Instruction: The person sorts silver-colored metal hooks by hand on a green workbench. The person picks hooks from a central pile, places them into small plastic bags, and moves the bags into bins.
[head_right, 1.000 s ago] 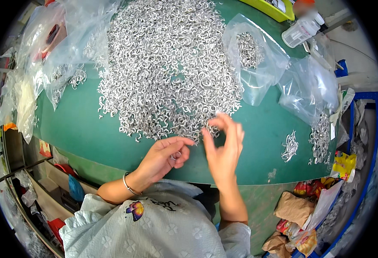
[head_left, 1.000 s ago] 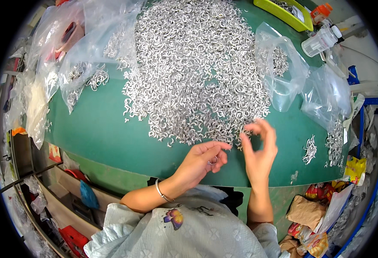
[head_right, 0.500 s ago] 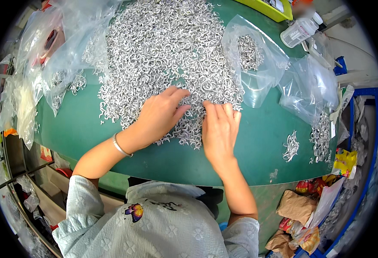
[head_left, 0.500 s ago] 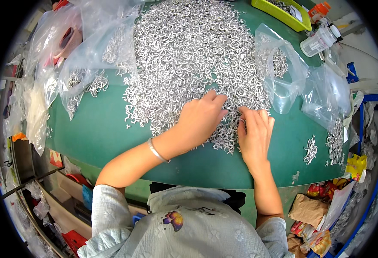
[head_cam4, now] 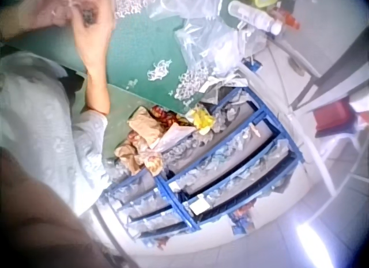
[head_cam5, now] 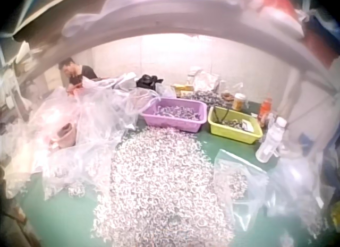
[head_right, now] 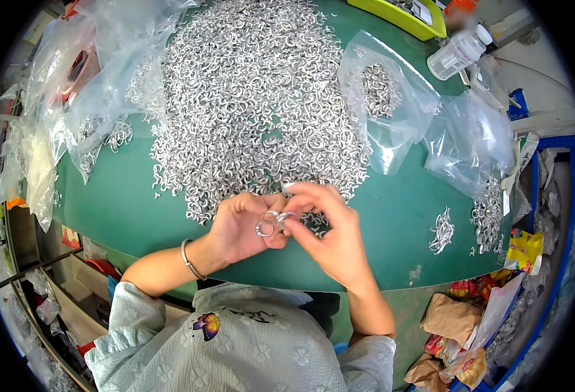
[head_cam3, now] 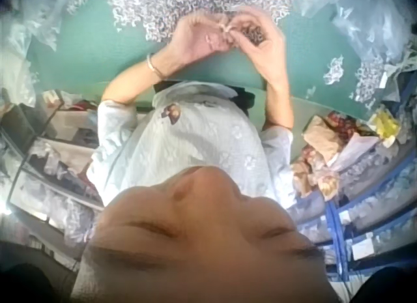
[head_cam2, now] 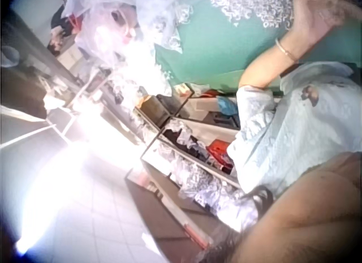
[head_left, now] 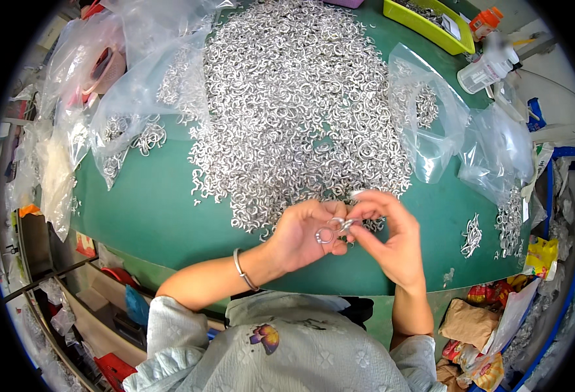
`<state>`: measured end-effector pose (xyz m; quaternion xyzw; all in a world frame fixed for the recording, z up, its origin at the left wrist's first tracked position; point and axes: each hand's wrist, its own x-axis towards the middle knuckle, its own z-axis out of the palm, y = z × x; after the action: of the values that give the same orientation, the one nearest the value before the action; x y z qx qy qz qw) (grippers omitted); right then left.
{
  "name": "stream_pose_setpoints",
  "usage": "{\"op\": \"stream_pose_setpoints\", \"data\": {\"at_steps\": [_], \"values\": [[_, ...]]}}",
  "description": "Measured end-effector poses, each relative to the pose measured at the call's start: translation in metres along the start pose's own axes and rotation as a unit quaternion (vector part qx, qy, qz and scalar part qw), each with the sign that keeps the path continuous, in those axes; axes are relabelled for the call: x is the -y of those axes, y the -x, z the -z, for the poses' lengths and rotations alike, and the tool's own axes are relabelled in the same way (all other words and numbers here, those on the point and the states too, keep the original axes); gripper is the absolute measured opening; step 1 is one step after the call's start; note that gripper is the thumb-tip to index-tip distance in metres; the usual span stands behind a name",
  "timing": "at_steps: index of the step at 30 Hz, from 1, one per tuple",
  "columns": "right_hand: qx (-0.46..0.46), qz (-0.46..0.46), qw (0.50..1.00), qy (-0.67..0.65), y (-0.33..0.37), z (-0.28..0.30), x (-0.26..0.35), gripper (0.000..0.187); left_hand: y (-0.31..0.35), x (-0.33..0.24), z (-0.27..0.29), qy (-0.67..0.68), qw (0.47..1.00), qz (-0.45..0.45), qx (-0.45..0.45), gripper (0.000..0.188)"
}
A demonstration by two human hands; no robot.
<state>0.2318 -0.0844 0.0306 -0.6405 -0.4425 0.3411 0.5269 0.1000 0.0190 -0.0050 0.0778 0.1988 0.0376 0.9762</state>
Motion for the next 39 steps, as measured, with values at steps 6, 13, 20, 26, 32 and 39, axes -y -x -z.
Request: {"op": "stream_pose_setpoints", "data": {"at_steps": [6, 13, 20, 26, 32, 39], "values": [[-0.062, 0.029, 0.983, 0.173, -0.046, 0.022, -0.013, 0.043, 0.0, 0.008, 0.005, 0.02, 0.998, 0.033, 0.041, 0.035], [-0.087, 0.134, 0.899, 0.407, -0.068, 0.016, -0.043, 0.041, 0.003, 0.015, -0.001, -0.011, 0.998, 0.05, 0.028, 0.02], [-0.089, 0.18, 0.885, 0.421, -0.065, 0.015, -0.038, 0.034, 0.004, 0.011, 0.0, -0.091, 0.991, -0.061, -0.074, 0.027], [-0.044, 0.202, 0.869, 0.45, -0.071, 0.016, -0.038, 0.037, 0.006, 0.0, 0.001, -0.147, 0.977, -0.11, -0.105, 0.028], [-0.046, 0.029, 0.985, 0.162, -0.056, 0.018, -0.02, 0.037, 0.006, -0.005, -0.007, -0.107, 0.983, -0.087, -0.119, 0.029], [0.098, 0.075, 0.982, 0.14, -0.055, 0.004, -0.004, 0.036, 0.0, -0.001, 0.008, -0.052, 0.986, -0.101, -0.122, 0.026]]}}
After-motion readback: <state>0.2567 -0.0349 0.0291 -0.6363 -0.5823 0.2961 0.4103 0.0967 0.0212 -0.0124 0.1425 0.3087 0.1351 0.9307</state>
